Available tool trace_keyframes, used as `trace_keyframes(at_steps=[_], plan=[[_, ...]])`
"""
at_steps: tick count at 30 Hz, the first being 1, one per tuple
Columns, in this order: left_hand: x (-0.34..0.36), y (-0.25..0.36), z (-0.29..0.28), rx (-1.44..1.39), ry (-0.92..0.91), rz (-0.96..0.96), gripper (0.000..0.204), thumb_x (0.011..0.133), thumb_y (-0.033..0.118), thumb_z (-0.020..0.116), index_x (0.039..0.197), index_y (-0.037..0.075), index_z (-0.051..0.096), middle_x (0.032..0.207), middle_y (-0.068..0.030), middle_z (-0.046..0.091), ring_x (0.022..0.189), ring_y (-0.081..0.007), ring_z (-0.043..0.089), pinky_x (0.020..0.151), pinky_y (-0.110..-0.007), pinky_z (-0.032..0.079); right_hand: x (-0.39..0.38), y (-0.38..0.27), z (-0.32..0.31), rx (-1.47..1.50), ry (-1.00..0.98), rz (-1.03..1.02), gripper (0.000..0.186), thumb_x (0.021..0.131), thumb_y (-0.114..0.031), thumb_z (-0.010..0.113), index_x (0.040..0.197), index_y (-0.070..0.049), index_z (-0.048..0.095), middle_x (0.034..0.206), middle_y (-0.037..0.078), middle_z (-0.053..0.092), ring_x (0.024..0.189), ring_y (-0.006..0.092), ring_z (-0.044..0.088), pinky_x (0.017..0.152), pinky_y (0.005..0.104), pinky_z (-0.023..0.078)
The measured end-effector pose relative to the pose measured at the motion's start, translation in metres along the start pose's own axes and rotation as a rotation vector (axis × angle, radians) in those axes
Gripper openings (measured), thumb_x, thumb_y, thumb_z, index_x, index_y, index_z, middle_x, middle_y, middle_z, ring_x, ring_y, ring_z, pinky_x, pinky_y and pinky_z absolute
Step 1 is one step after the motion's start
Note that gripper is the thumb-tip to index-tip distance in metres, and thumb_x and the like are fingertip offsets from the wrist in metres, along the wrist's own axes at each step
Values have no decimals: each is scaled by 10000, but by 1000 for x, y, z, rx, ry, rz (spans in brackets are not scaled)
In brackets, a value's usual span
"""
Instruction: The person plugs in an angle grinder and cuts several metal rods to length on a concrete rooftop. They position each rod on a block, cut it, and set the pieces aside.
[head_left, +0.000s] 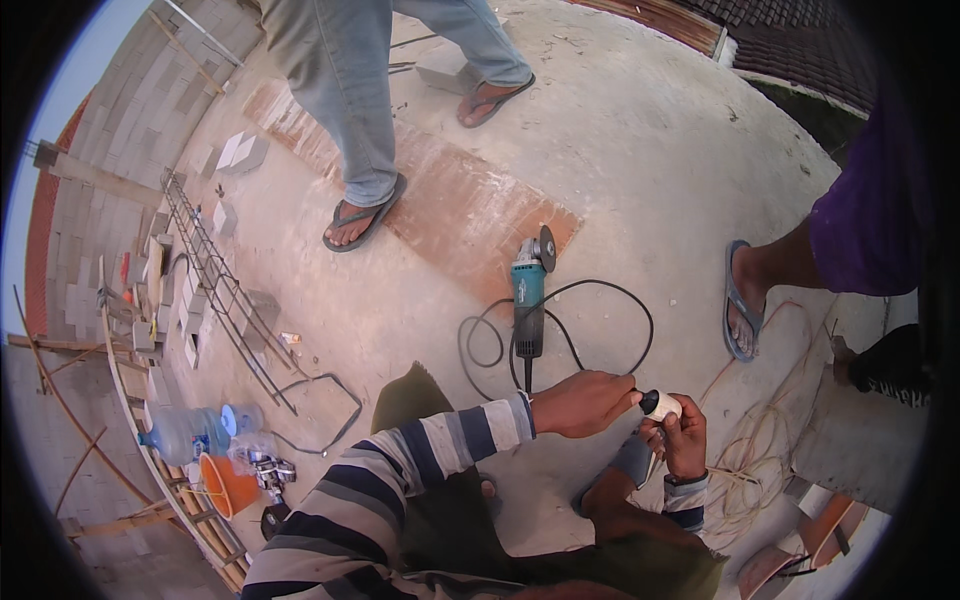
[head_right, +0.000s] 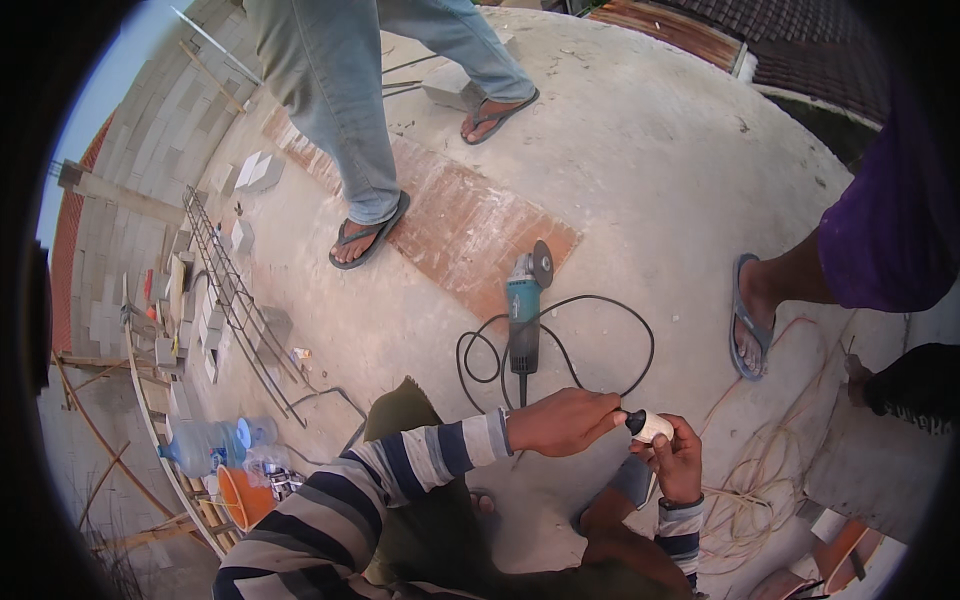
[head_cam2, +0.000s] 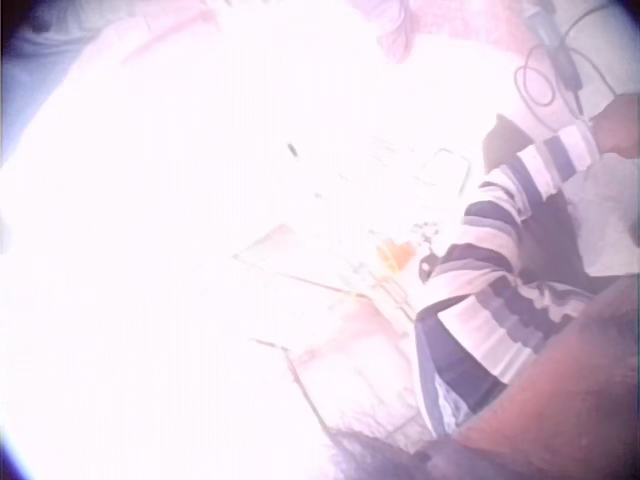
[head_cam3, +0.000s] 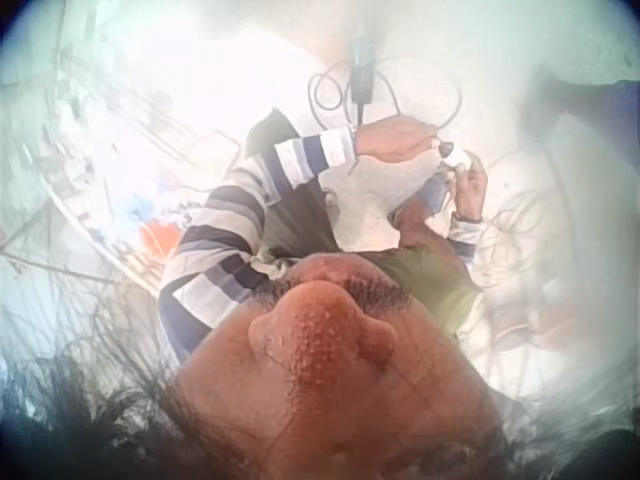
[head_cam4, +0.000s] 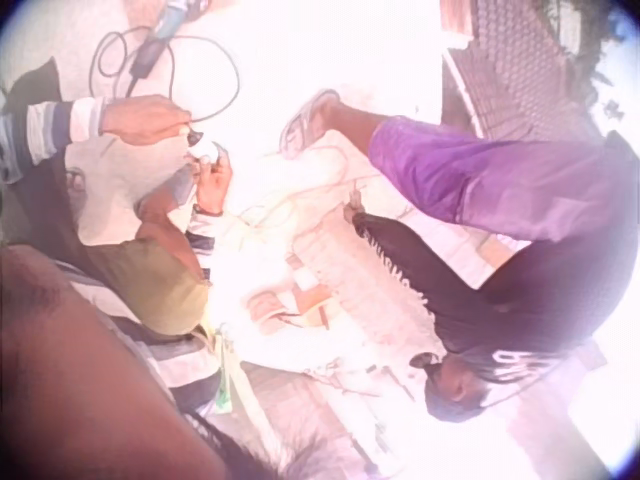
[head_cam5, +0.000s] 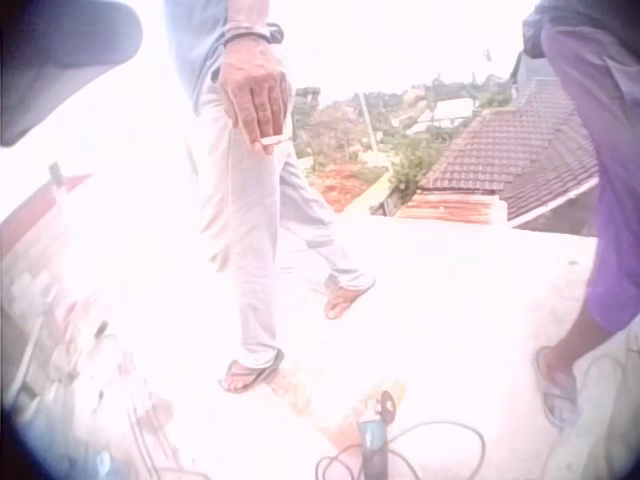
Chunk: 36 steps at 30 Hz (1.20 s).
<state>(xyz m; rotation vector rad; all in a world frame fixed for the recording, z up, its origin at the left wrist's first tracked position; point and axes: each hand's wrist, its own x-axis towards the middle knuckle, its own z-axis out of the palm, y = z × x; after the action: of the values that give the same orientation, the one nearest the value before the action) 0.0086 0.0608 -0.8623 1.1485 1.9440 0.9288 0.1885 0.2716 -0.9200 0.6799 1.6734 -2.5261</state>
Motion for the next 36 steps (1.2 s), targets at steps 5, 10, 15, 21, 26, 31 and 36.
trace_keyframes(at_steps=[5,10,15,21,26,31,36], plan=[[-21,-8,0,-50,11,-18,335,1177,307,469,1075,-1,552,787,-234,622,778,-488,649,716,-584,483,-1,6,26,42,-62,26,505,1059,-357,759,1328,42,606,1087,143,774,914,223,788,817,351,650],[-23,-28,-12,29,85,-75,322,1163,313,520,1121,5,606,853,-203,657,871,-423,666,772,-538,507,48,4,17,19,-186,175,388,1089,-280,721,1310,23,623,1104,132,766,919,208,779,826,341,639],[-6,-95,-53,157,710,-573,584,975,455,794,1272,-14,616,1137,-184,694,1058,-380,669,942,-462,537,117,-3,-41,-331,-75,71,310,1080,-197,719,1302,1,632,1061,63,746,864,145,682,830,298,568],[37,-179,-29,-69,786,-955,951,803,490,923,1447,-66,497,1390,-292,627,1279,-448,639,1086,-501,518,120,-7,-116,-963,92,176,322,1032,-160,747,1318,-55,643,996,54,720,810,120,610,782,285,527],[24,-183,-40,-209,798,-1054,848,794,313,910,1448,-43,505,1369,-258,644,1258,-409,657,1068,-498,524,113,-28,-81,-1369,151,-256,441,976,-146,779,1374,-21,635,1300,212,707,1052,324,720,924,420,581],[28,-82,-72,-742,794,-739,679,847,75,821,1435,-4,492,1190,-135,666,1120,-254,707,919,-388,585,107,-178,11,-911,-47,13,419,994,-176,776,1362,-8,665,1306,227,710,1155,402,715,966,455,580],[34,77,-148,-1081,710,-591,647,874,64,828,1422,29,485,1208,-86,646,1098,-191,678,935,-367,579,107,-329,130,-881,-290,-40,529,976,-204,787,1435,-13,608,1338,232,675,1192,451,680,1007,473,567]])
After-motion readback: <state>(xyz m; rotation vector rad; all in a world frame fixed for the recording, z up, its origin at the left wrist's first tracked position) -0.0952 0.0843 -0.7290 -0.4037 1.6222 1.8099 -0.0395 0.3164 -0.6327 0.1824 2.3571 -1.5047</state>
